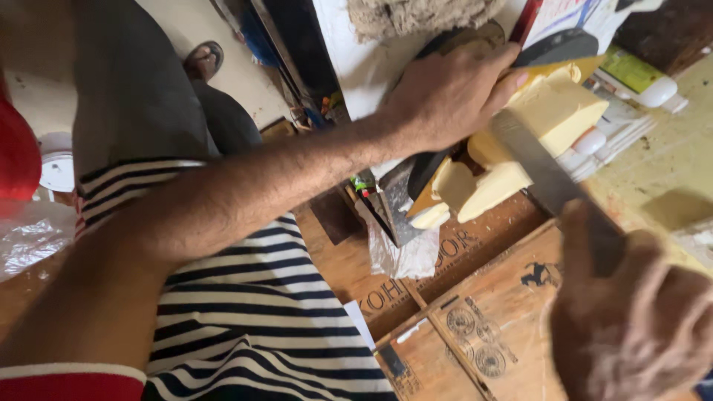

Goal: The person frosts round cakes by spreading cream from a workstation onto the top and sides of the cakes using a long palette knife.

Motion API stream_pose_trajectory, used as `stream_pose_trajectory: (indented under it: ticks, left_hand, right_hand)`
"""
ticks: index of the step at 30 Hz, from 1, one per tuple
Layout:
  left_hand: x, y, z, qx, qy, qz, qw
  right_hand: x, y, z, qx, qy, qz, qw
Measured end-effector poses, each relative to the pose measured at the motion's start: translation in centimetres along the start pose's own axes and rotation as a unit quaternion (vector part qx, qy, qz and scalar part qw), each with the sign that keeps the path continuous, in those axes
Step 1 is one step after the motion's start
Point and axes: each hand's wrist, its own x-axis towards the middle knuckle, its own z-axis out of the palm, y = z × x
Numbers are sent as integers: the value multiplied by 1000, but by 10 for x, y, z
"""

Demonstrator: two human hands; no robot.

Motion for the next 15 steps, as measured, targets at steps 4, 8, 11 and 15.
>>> stream_pose_trajectory:
  ticks: [4, 8, 11, 15]
  left_hand:
    - [-7, 2, -6, 17, 7, 12, 1000]
    - [10, -5, 9, 9, 34, 29, 999]
    - [30, -8, 15, -2, -67, -22, 997]
    - [57, -13, 29, 66, 26, 71, 995]
  right_hand:
    - [-10, 25, 52, 91, -42, 11, 995]
    - [-14, 32, 60, 182, -55, -7, 982]
    - [-13, 6, 21, 73, -43, -30, 996]
    - [-19, -26, -5, -31, -27, -34, 999]
